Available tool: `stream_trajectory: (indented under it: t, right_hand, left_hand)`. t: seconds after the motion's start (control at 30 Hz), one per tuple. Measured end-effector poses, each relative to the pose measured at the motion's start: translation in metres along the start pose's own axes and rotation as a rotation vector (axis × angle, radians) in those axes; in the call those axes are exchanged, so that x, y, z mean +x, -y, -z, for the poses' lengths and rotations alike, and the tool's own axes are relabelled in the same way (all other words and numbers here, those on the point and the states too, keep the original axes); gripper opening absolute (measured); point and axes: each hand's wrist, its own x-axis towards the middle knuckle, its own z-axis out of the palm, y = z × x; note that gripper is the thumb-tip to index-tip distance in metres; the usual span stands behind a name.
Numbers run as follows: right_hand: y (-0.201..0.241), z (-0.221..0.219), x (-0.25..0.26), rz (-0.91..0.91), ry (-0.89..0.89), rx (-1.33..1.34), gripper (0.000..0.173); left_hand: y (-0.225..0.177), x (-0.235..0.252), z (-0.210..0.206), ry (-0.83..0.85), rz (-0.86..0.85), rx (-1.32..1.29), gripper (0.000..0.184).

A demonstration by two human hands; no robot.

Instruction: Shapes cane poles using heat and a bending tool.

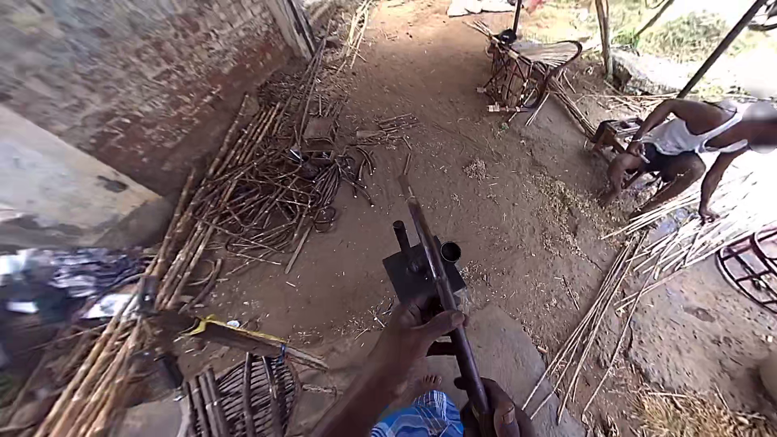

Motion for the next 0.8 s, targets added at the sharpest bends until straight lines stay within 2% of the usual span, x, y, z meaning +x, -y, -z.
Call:
stream_trajectory:
  t: [0.1,0.2,0.27,0.33,0.4,0.43,0.5,0.53,0.57,0.63,0.67,0.73,0.8]
  right_hand:
    - [0.004,0.010,0.007,0.039,0.151,0.047,0.107]
    - [0.015,0.025,0.006,0.032,0.162,0.057,0.115]
    - [0.018,0.027,0.003,0.005,0.204,0.065,0.104]
    - [0.028,0.018,-0.001,-0.041,0.256,-0.003,0.075]
    - [0.035,0.010,-0.005,-0.086,0.260,-0.111,0.062]
    - [0.037,0.014,-0.005,-0.087,0.246,-0.202,0.056]
    - [0.053,0.045,0.009,-0.042,0.266,-0.505,0.050]
    - [0.068,0.068,0.022,0.018,0.328,-0.650,0.046]
    - [0.088,0.089,0.036,0.099,0.414,-0.778,0.043]
    - [0.131,0.111,0.060,0.332,0.520,-0.968,0.038]
    - [0.150,0.113,0.067,0.477,0.454,-1.056,0.037]
    - [0.172,0.107,0.075,0.673,0.130,-1.193,0.052]
    - [0.155,0.098,0.075,0.673,-0.145,-1.091,0.064]
  left_hand:
    - [-0.020,-0.015,0.001,-0.041,-0.066,0.085,0.027]
    - [-0.023,-0.027,-0.002,-0.069,-0.091,0.104,0.027]
    - [-0.019,-0.036,-0.005,-0.084,-0.105,0.088,0.027]
    - [-0.014,-0.045,-0.007,-0.105,-0.131,0.070,0.026]
    - [-0.007,-0.054,-0.009,-0.182,-0.204,0.150,0.028]
    - [-0.002,-0.061,-0.008,-0.275,-0.291,0.313,0.034]
    - [0.002,-0.071,0.014,-0.481,-0.534,0.955,0.068]
    - [-0.001,-0.075,0.028,-0.519,-0.656,1.243,0.076]
    - [-0.005,-0.077,0.041,-0.482,-0.766,1.457,0.074]
    - [-0.002,-0.076,0.052,-0.323,-0.842,1.622,0.045]
    - [0.005,-0.074,0.050,-0.285,-0.816,1.613,0.035]
    - [0.023,-0.067,0.045,-0.282,-0.653,1.435,0.029]
    - [0.044,-0.055,0.039,-0.335,-0.502,1.128,0.029]
